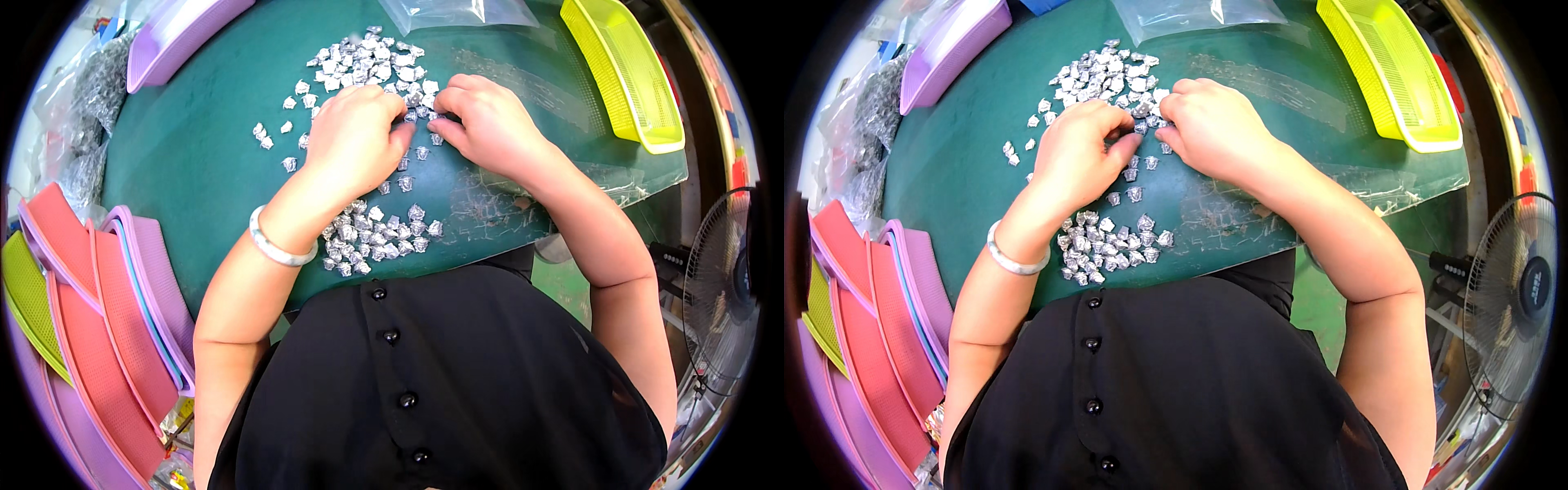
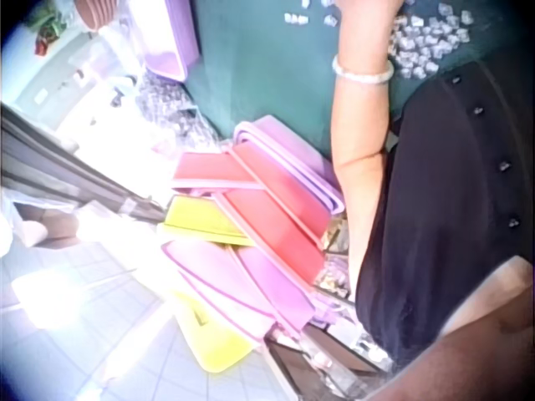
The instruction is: The person sorts small silver-wrapped items on a green table, picking them up and moving them into a pile. They briefly interact with another person in the background before resuming the sorting task.
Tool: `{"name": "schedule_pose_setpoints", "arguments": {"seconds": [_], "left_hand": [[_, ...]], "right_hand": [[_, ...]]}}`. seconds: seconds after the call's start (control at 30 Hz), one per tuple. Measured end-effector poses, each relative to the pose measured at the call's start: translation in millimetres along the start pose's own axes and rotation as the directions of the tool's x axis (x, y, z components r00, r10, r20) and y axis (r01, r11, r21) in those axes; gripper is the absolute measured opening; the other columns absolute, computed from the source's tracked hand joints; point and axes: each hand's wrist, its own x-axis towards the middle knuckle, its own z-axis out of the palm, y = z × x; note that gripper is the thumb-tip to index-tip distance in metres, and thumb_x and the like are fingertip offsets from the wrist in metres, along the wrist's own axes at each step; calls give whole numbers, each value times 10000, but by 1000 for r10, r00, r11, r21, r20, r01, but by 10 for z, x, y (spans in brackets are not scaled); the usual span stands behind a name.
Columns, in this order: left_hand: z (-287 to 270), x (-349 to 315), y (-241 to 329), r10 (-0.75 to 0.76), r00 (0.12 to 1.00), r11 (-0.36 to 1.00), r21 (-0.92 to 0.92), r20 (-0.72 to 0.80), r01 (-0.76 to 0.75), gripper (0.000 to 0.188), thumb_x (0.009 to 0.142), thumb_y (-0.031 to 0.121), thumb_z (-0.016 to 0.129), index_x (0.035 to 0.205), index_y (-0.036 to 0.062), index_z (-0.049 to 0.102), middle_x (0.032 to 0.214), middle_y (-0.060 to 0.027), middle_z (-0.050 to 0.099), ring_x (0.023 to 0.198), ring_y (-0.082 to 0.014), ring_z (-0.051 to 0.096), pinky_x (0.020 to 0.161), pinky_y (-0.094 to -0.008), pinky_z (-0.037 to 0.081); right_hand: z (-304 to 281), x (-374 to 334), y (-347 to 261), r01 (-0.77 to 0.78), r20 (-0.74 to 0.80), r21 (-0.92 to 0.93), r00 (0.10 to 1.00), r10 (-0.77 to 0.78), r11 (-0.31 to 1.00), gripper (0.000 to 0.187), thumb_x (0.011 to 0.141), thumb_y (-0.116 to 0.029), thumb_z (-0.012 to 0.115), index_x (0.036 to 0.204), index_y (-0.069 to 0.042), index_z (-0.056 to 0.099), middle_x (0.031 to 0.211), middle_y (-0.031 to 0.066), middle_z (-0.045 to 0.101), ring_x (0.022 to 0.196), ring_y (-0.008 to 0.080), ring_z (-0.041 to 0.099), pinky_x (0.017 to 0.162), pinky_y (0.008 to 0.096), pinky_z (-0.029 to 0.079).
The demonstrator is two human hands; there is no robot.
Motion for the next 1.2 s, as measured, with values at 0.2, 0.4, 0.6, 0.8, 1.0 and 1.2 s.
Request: {"name": "schedule_pose_setpoints", "arguments": {"seconds": [0.2,0.4,0.6,0.8,1.0,1.2], "left_hand": [[87,79,59,8,1000,989,147,4,-9,137,746,180,688,788,51,670,767,-103,621,801,-301,602,715,-411,481],[27,84,34,-131,990,991,-1,56,131,160,803,184,642,852,38,683,775,-124,645,738,-304,616,659,-402,483],[-181,138,19,-351,828,688,-479,438,545,187,878,212,617,861,36,676,705,28,594,614,-28,470,534,-203,380],[-200,126,32,-340,812,561,-590,475,581,213,846,155,585,860,-36,680,663,-44,623,591,-82,527,553,-256,442],[-47,44,228,-180,972,944,-251,153,215,141,806,157,643,789,19,665,686,-49,618,619,-153,561,564,-305,442],[231,-151,417,335,940,920,198,56,-340,127,640,130,684,695,86,578,707,-44,547,686,-235,548,622,-356,443]], "right_hand": [[30,-3,100,-7,-12,16,1000,7,1000,140,831,-144,611,858,-12,651,819,132,615,819,328,599,722,404,482],[-89,29,210,-160,150,340,982,114,927,191,882,-151,596,889,35,635,788,147,628,721,260,601,681,352,470],[-195,30,210,-282,229,408,952,202,869,212,862,-182,586,914,3,674,785,192,651,725,323,629,686,388,486],[-204,-45,240,-248,180,355,964,194,901,199,856,-182,599,908,-6,675,799,177,648,742,316,625,692,393,488],[-117,-216,274,233,-173,-197,948,-267,952,103,782,-135,619,728,-50,599,760,84,550,755,264,566,710,360,472],[-172,-362,193,318,-30,-45,947,-319,947,97,757,-129,639,736,-56,578,775,71,538,767,267,557,710,369,475]]}}
